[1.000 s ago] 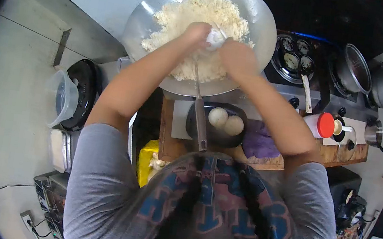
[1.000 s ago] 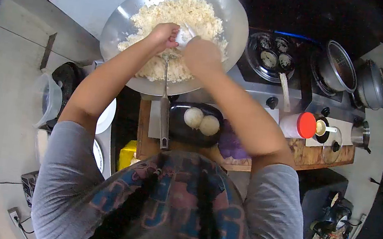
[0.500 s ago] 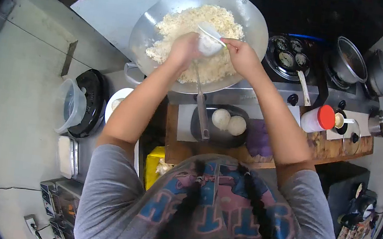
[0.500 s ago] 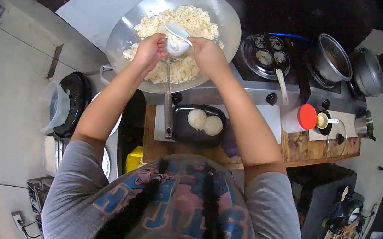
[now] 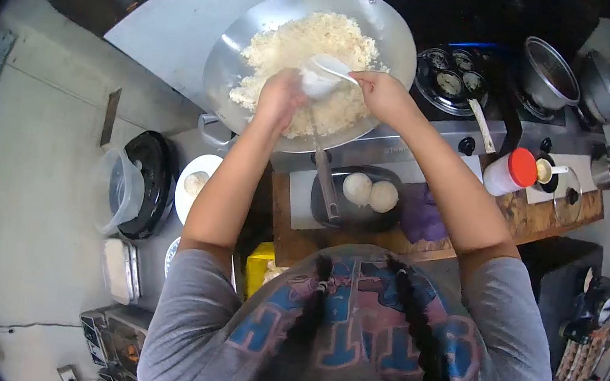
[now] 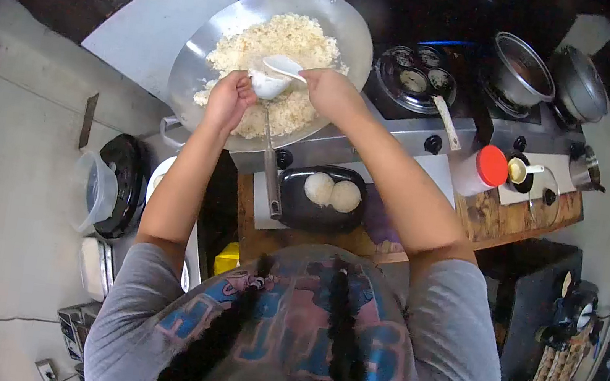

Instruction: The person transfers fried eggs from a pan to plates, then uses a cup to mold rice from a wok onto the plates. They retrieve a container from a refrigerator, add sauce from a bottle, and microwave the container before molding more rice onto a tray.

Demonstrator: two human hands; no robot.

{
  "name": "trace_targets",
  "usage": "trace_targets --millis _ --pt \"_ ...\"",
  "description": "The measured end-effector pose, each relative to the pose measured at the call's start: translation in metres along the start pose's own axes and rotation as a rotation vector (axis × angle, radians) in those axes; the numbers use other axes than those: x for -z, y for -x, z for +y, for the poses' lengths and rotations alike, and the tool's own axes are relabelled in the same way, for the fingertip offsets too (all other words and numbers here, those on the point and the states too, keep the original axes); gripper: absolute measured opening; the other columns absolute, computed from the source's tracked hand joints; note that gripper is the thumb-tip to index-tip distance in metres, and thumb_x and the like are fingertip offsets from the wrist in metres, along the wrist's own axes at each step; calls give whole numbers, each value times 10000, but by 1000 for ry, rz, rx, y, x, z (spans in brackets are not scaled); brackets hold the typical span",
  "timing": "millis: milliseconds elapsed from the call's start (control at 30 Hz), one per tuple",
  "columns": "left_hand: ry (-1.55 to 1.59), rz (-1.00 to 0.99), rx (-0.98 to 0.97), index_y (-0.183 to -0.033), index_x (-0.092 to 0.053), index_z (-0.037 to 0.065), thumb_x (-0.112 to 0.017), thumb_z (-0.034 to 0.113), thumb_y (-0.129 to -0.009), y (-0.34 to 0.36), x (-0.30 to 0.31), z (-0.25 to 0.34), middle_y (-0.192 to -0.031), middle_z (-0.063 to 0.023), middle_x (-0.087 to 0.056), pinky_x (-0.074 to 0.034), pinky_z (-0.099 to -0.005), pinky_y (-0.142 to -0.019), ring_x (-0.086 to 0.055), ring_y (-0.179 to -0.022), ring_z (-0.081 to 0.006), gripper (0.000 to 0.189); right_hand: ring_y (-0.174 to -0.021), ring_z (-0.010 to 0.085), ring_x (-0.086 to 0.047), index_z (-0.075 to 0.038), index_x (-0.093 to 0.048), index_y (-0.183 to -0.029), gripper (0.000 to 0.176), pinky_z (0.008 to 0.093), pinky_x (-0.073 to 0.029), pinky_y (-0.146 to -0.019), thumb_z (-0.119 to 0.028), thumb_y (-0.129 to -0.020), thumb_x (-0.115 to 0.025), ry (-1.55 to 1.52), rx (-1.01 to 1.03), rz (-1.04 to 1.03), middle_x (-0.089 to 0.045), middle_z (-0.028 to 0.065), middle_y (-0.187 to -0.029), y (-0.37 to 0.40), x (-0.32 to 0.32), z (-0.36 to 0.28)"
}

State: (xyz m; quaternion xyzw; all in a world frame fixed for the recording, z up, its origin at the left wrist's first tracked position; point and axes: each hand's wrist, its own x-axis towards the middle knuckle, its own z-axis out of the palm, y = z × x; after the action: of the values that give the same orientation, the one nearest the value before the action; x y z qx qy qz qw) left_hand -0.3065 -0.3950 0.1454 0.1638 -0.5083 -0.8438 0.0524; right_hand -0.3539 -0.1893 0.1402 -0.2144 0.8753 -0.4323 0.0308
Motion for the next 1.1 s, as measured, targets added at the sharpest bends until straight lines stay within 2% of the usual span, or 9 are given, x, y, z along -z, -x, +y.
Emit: trace_targets --millis 167,267,467,567,633,700,967,1033,1100 --pt "24 -49 48 -732 -411 126 -487 130 -926 -5 -2 -5 -644 37 -362 -315 -268 -526 -323 -559 -98 209 -811 378 -656 -87 -700 -1098 289 442 -510 -755 -141 -894 -503 -81 160 105 -661 246 -903 13 -18 -21" --pt "31 -6 9 -720 -393 135 -480 134 -930 0 2 2 -639 37 -348 -312 -265 -528 -312 -559 -95 227 -870 370 -658 -118 -694 -1121 292 438 -512 -799 -161 -904 -503 -16 -63 -48 -666 230 -949 25 6 -27" --pt "258 -213 -40 -687 -375 131 -470 176 -911 33 51 27 -638 12 -352 -332 -289 -543 -339 -589 -132 248 -966 391 -632 -150 -663 -1178 332 433 -496 -855 -277 -969 -438 34 -53 155 -654 212 -1068 28 21 61" --pt "384 -390 -13 -663 -358 124 -481 176 -886 89 102 47 -712 -29 -472 -375 -293 -584 -417 -665 -144 260 -671 192 -593 -85 -624 -1207 295 316 -482 -634 -207 -979 -483 -226 44 333 -654 93 -811 80 37 78" --pt "352 -184 -37 -746 -484 71 -512 187 -861 134 144 39 -807 -67 -578 -435 -291 -664 -501 -729 -171 166 -607 48 -437 -83 -616 -1216 276 205 -361 -527 -187 -991 -493 -633 -141 289 -510 -27 -707 126 46 94" --pt "302 324 -154 -791 -514 69 -517 178 -851 189 106 22 -645 21 -418 -384 -276 -584 -418 -599 -120 125 -591 7 -383 -76 -616 -1198 255 171 -277 -498 -170 -1003 -482 -851 -282 327 -449 -79 -701 164 42 121" --pt "388 38 244 -834 -592 66 -531 173 -835 215 221 -212 -651 9 -501 -456 -288 -598 -526 -635 -157 123 -556 10 -372 -53 -623 -1173 248 181 -291 -493 -167 -1006 -479 -738 -485 212 -444 -82 -670 254 32 198" --pt "-301 406 104 -708 -566 36 -546 214 -838 189 142 -230 -598 -35 -528 -410 -330 -497 -494 -546 -160 221 -558 11 -376 -47 -628 -1165 248 183 -292 -493 -167 -1004 -482 -662 -449 181 -448 -80 -672 249 41 191" --pt "-1011 290 -213 -731 -616 -2 -548 217 -838 173 113 -234 -603 -122 -584 -480 -386 -563 -544 -550 -236 253 -560 12 -379 -41 -633 -1158 249 185 -293 -493 -166 -1003 -484 -583 -409 153 -452 -78 -673 241 51 182"
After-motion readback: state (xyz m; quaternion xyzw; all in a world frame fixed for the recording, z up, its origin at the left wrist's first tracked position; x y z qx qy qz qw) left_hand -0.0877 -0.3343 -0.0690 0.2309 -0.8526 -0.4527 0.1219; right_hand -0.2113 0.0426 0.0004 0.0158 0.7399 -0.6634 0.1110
